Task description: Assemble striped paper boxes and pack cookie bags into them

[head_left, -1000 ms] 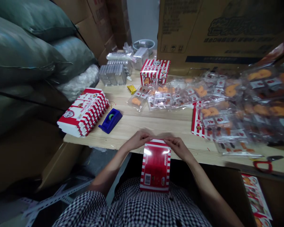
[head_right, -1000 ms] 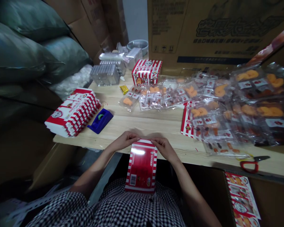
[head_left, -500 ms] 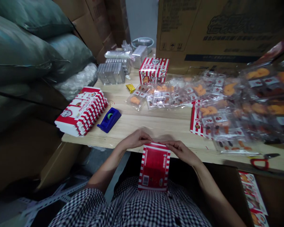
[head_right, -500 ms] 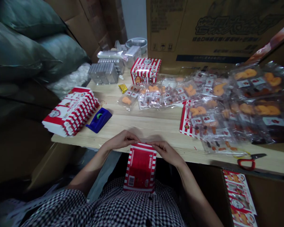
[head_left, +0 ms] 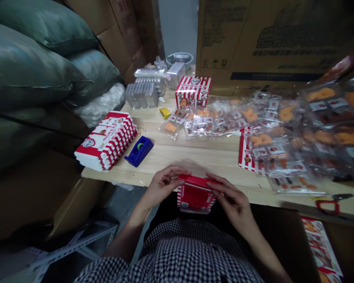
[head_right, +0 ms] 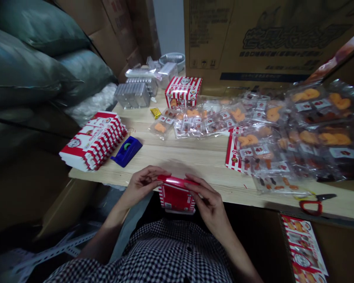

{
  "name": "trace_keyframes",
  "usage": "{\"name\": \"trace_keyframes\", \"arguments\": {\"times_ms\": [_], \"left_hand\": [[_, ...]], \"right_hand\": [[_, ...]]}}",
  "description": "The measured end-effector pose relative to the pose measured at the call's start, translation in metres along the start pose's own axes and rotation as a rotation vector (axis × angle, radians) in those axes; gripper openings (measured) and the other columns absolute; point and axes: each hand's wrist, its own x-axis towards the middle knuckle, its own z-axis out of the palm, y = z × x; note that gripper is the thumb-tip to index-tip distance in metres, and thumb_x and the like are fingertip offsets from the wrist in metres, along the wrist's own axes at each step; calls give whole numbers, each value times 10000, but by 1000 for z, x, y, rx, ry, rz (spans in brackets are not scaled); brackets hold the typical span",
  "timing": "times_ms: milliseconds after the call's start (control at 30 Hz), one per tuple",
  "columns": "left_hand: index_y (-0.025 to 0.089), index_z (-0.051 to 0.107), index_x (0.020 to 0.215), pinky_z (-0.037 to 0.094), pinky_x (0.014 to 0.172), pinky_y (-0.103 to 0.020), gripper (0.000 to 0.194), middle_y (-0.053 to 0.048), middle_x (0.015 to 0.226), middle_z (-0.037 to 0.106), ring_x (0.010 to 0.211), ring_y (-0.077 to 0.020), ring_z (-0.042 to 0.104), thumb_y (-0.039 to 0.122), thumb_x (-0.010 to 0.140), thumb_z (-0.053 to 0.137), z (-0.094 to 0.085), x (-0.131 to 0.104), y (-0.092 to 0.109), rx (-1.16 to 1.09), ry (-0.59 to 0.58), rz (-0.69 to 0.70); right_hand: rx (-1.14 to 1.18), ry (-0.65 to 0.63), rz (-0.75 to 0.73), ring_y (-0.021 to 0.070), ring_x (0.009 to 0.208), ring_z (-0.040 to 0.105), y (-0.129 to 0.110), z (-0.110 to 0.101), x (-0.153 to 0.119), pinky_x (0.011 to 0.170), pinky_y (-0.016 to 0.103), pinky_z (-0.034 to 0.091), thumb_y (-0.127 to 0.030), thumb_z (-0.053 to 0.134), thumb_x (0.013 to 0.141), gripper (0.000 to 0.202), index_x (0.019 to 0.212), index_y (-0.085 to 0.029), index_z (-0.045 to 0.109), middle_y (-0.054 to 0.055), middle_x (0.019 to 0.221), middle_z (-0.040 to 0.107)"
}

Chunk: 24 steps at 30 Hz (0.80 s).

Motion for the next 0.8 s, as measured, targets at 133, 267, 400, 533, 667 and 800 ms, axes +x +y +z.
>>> {"name": "trace_keyframes", "arguments": {"times_ms": [133, 267, 400, 533, 667, 800], "left_hand": [[164, 660, 1104, 529, 988, -361, 265, -111, 1121, 744, 1074, -216, 701, 176, 846, 718, -5, -7, 9, -11, 39, 44], [183, 606, 1234, 541, 934, -349, 413, -117, 1143, 726, 1067, -225, 693, 219, 841, 729, -23, -7, -12, 24, 23, -19], [205, 606, 1260, 500, 967, -397, 413, -111, 1175, 685, 1070, -235, 652, 340, 875, 676, -76, -8, -33, 477, 500, 59], [197, 609, 1142, 390, 1076, -463, 397, -128, 1273, 598, 1239, -295, 522, 378, 808, 726, -144, -11, -39, 963, 923, 52], [185, 599, 1014, 457, 932, -415, 349, -107, 1052, 654, 1026, -280, 609, 418, 788, 726, -182, 3, -37, 957, 815, -208], [193, 583, 909, 469, 807, -348, 282, -58, 915, 662, 862, -230, 624, 437, 811, 685, -190, 14, -34, 894, 766, -245]], "right_hand": [[-42, 27, -107, 204, 1196, 625, -9, 8, 1, 1005, 380, 514, -171, 549, 977, 331, 1213, -345, 701, 45, 1307, 655], [-34, -6, -92, 202, 1135, 657, 5, 13, 5, 967, 356, 534, -186, 567, 967, 305, 1184, -335, 722, 46, 1240, 686], [-53, 75, -4, 210, 1157, 650, 25, 2, 8, 994, 345, 524, -245, 614, 941, 255, 1153, -312, 739, 45, 1245, 692], [-57, 132, -9, 212, 1151, 656, 38, -4, 14, 1057, 359, 490, -270, 667, 899, 228, 1106, -299, 758, 36, 1208, 717], [-53, 84, -17, 237, 1148, 660, 40, 4, 15, 1067, 418, 490, -287, 672, 889, 244, 1118, -282, 757, 52, 1215, 715], [-23, 108, -11, 260, 1148, 658, 41, 9, 12, 1068, 471, 487, -289, 688, 873, 241, 1101, -261, 763, 72, 1212, 716]]}}
